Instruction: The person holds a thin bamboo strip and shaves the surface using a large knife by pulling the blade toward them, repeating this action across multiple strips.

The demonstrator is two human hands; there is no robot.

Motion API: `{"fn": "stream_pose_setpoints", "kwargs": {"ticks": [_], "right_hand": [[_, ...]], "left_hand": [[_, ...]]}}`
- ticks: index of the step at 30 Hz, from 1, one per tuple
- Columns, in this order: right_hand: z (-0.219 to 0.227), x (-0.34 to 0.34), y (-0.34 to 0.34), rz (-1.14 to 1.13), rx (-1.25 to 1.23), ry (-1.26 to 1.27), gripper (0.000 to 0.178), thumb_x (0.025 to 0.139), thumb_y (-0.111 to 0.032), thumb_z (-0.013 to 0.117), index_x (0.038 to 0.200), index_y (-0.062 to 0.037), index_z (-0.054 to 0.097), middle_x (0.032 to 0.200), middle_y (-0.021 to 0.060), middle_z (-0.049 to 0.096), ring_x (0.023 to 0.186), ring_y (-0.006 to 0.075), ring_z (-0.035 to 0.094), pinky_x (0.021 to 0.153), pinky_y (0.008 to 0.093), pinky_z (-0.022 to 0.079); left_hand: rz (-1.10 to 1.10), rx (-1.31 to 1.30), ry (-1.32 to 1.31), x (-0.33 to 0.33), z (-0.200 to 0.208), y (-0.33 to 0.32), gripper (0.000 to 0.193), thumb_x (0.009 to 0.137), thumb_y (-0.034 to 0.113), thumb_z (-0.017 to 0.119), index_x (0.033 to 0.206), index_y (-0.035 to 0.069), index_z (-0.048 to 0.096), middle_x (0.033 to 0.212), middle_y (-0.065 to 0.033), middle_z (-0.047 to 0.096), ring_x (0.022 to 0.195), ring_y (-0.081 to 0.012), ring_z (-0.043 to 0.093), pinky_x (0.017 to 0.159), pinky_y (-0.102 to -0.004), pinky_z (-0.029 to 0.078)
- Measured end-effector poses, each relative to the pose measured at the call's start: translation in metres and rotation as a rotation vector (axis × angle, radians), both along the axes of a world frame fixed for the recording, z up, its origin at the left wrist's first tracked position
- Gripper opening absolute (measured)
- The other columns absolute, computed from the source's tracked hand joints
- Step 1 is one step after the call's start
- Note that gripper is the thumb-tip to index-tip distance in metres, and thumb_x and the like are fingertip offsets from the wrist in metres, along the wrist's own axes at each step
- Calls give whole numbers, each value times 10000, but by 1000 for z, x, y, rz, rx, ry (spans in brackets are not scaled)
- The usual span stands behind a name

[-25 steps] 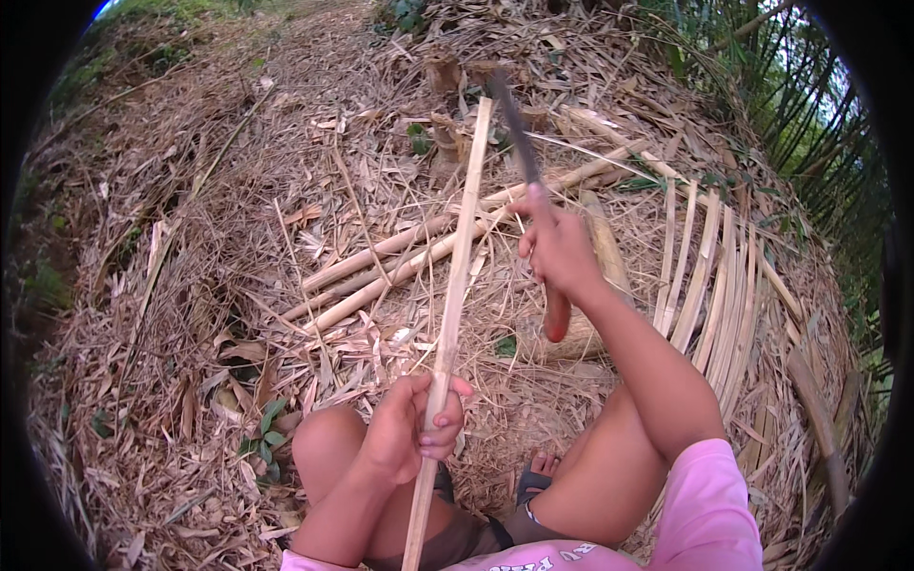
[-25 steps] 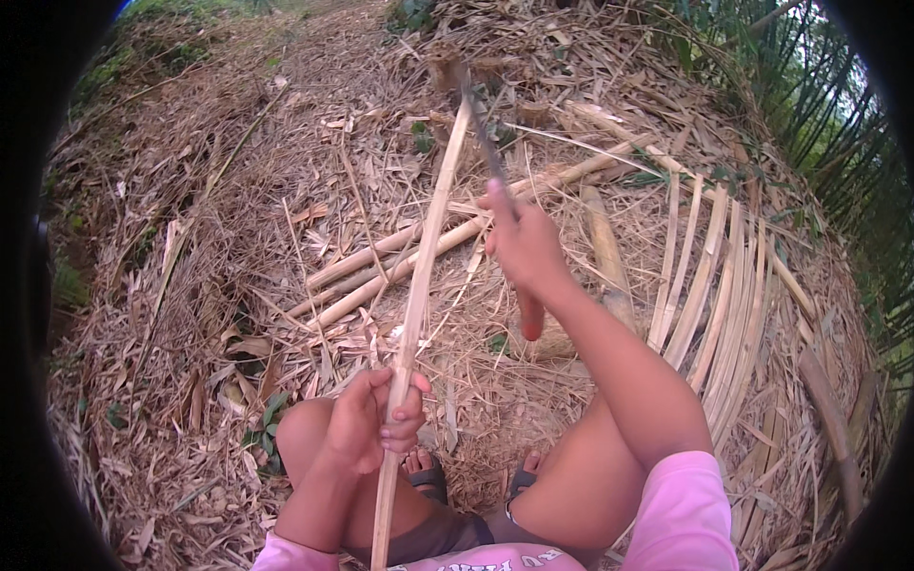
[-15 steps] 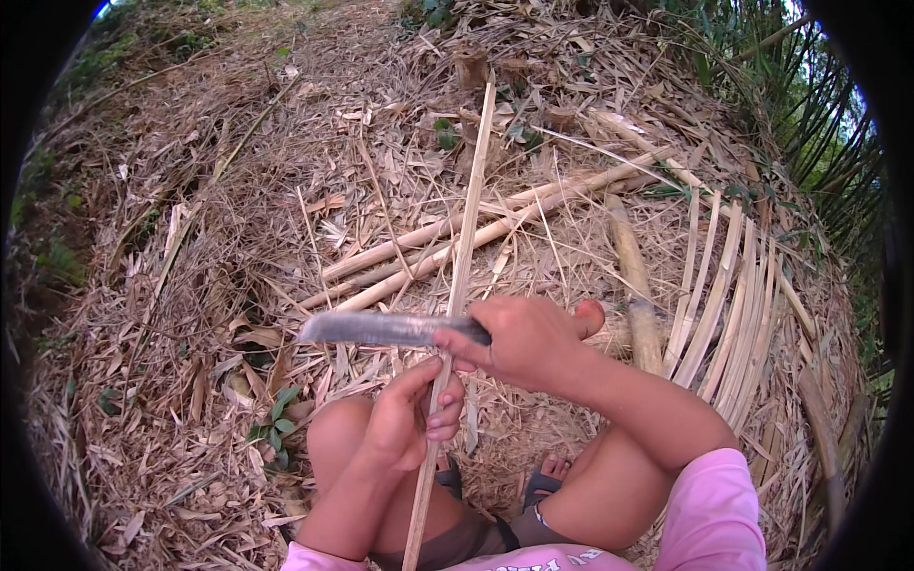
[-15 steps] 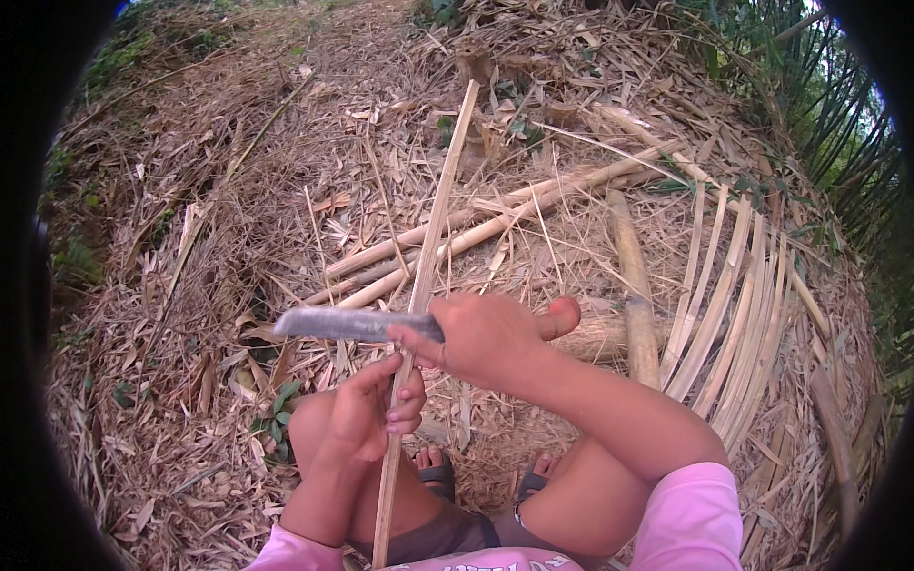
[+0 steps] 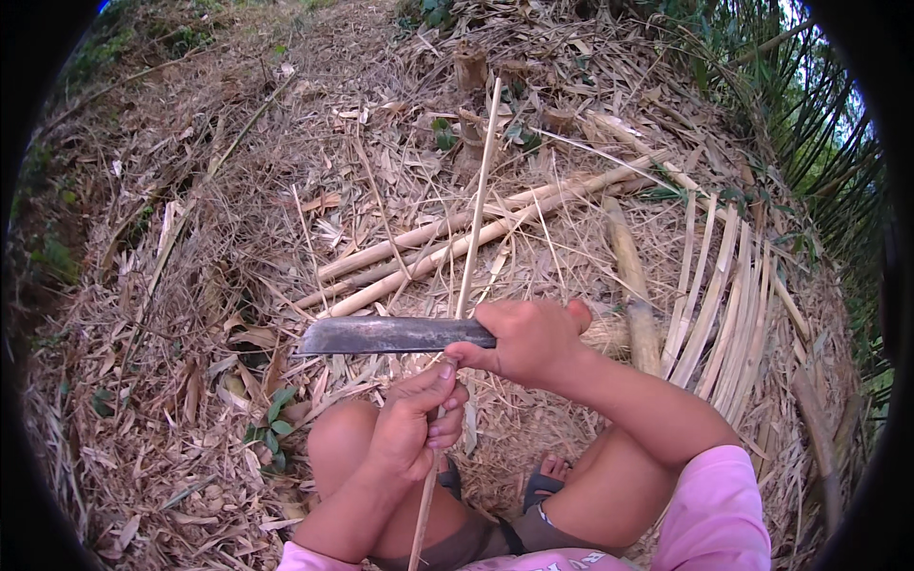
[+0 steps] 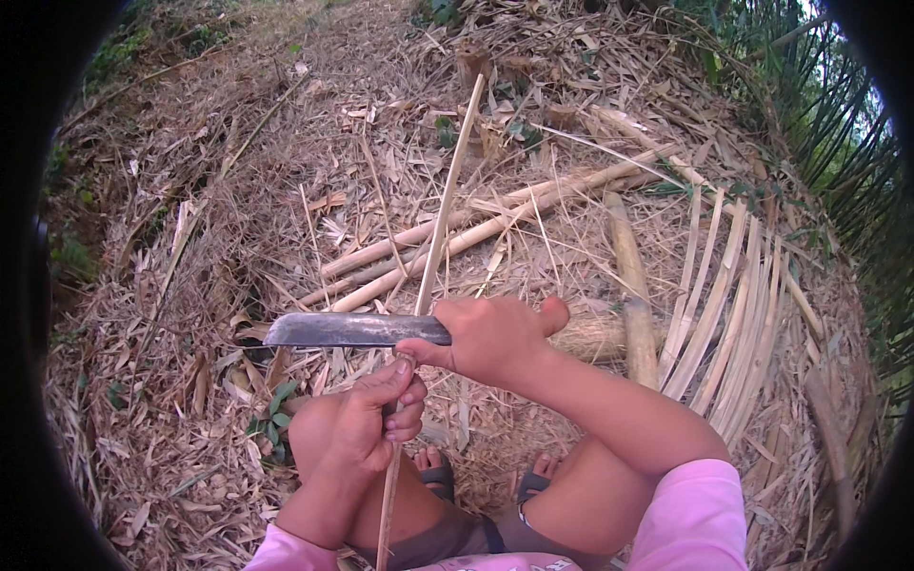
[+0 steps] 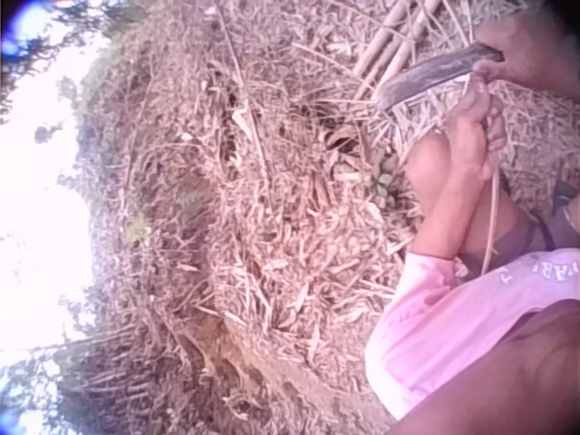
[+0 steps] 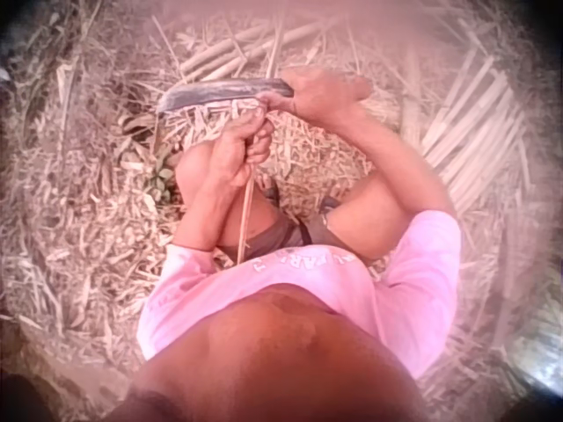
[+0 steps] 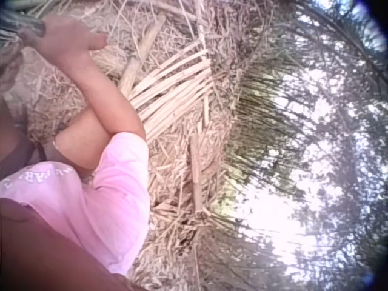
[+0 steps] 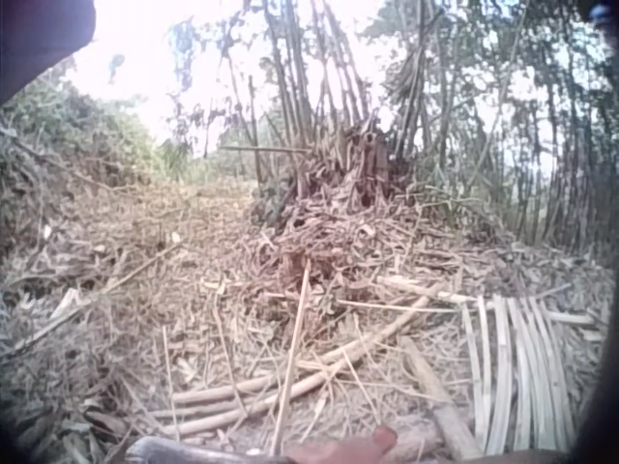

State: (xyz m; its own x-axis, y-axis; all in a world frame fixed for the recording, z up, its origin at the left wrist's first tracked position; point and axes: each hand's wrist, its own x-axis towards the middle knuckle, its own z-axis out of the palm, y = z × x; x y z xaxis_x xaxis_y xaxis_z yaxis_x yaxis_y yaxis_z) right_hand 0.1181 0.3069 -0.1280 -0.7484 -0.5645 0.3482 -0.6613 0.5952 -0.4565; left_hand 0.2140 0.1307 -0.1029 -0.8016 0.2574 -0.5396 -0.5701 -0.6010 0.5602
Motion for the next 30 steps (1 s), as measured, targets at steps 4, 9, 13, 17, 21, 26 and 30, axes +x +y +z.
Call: {"fn": "stream_pose_setpoints", "kwargs": {"ticks": [4, 9, 13, 17, 21, 26, 30], "right_hand": [[-6, 8, -7, -20, 36, 88, 622, 851, -670, 558, 711, -64, 570, 624, 86, 595, 532, 296, 639, 491, 409, 499], [2, 7, -7, -11, 56, 126, 648, 810, -712, 562, 690, -76, 562, 600, 74, 586, 505, 279, 629, 479, 403, 492], [-10, -10, 2, 2, 35, 265, 660, 786, -739, 556, 674, -89, 561, 595, 69, 581, 498, 271, 624, 473, 398, 476], [-11, -18, 4, 8, 60, 329, 673, 776, -757, 546, 661, -94, 549, 590, 62, 570, 497, 264, 616, 480, 392, 466], [-23, -42, 26, -86, 66, 342, 684, 777, -764, 533, 655, -91, 531, 591, 56, 561, 512, 258, 610, 495, 385, 470], [-29, -48, 39, -124, 130, 292, 652, 830, -742, 505, 665, -114, 561, 599, 49, 566, 506, 229, 600, 498, 384, 469], [-13, -12, 6, -78, 92, 312, 675, 839, -753, 482, 652, -110, 574, 584, 52, 565, 473, 218, 578, 457, 361, 448]], "left_hand": [[-3, -63, 15, 4, -8, -2, 160, 1025, 200, 480, 984, 65, 555, 736, -2, 442, 481, -48, 309, 407, -191, 234], [11, -133, 40, 8, 6, 1, 171, 1029, 212, 462, 1010, 69, 553, 742, -6, 443, 481, -47, 288, 416, -184, 220], [14, -152, 68, 5, 2, 2, 203, 1026, 222, 496, 993, 43, 586, 705, 12, 435, 469, -44, 297, 411, -203, 221], [7, -152, 71, 6, -3, 0, 267, 1025, 235, 506, 1152, 15, 590, 707, 17, 434, 467, -38, 292, 411, -206, 217], [11, -144, 74, 8, -2, -3, 360, 1024, 244, 510, 1283, -5, 540, 714, 18, 428, 464, -34, 283, 413, -207, 211], [12, -121, 58, 10, -6, -7, 352, 1024, 234, 508, 1284, -3, 534, 707, 12, 418, 470, -33, 284, 414, -205, 211], [12, -118, 10, 10, -5, -9, 357, 1026, 230, 501, 1292, -7, 525, 706, 16, 416, 474, -31, 285, 415, -202, 212]]}}
